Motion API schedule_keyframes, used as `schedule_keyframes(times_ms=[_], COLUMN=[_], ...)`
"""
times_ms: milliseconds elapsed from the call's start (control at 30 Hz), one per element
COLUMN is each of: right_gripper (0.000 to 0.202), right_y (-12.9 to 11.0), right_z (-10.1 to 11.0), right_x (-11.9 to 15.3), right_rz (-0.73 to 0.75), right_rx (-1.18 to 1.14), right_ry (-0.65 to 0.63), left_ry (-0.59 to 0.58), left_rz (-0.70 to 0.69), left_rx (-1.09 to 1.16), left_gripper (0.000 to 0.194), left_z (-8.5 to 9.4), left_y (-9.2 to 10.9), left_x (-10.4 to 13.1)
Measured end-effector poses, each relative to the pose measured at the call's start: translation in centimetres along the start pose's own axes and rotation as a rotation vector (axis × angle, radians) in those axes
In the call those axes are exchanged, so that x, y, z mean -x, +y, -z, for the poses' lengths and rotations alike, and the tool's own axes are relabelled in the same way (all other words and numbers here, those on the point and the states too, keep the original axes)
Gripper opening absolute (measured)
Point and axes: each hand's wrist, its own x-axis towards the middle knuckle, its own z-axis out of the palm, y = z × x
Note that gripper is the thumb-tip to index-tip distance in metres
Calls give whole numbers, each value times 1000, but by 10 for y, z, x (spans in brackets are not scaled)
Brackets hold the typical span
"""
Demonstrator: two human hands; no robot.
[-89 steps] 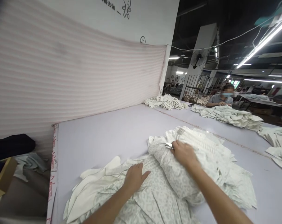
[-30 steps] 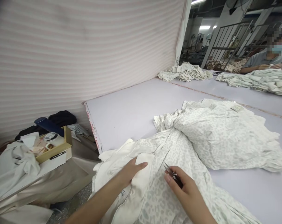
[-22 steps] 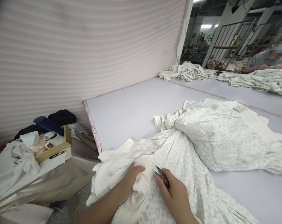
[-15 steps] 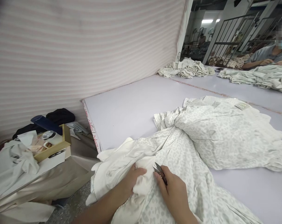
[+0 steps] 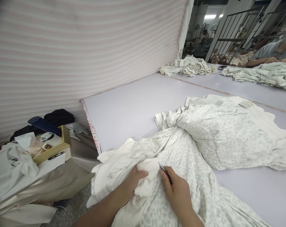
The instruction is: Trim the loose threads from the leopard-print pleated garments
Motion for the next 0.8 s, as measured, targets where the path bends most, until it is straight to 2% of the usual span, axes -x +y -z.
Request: schedule_keyframes(times_ms=[233, 333, 400, 433, 467, 500, 567, 600, 633, 700, 733, 800], right_gripper=[36, 35, 37, 37, 38, 37, 35, 34, 33, 32, 32, 33], right_y=[-2, 0, 3, 5, 6, 7, 8, 7, 6, 5, 5, 6], right_z=[-2, 0, 6, 10, 15, 20, 30, 33, 36, 38, 39, 37], right_x=[1, 0, 0, -1, -1, -1, 0, 1, 3, 6, 8, 11], right_rz=[-34, -56, -72, -80, -86, -93, -100, -101, -99, -97, -96, -94], right_rx=[-122, -213, -290, -331, -372, -412, -487, -518, -542, -564, -563, -543], right_ry=[17, 69, 134, 177, 224, 274, 370, 411, 439, 458, 446, 388], left_ry=[63, 145, 162, 98, -42, -266, -717, -863, -935, -939, -880, -686], left_rz=[20, 15, -54, -108, -184, -231, -230, -195, -165, -128, -126, -120], left_rx=[-80, -158, -273, -366, -502, -635, -764, -764, -749, -728, -726, -737], left_gripper=[42, 47, 41, 34, 24, 17, 18, 21, 23, 24, 23, 21], left_z=[0, -1, -5, -9, -14, -18, -27, -30, -32, -30, -27, -15], left_y=[-2, 9, 24, 31, 37, 41, 39, 33, 25, 9, 3, -4], left_x=[-2, 1, 11, 18, 26, 33, 45, 49, 51, 53, 53, 53])
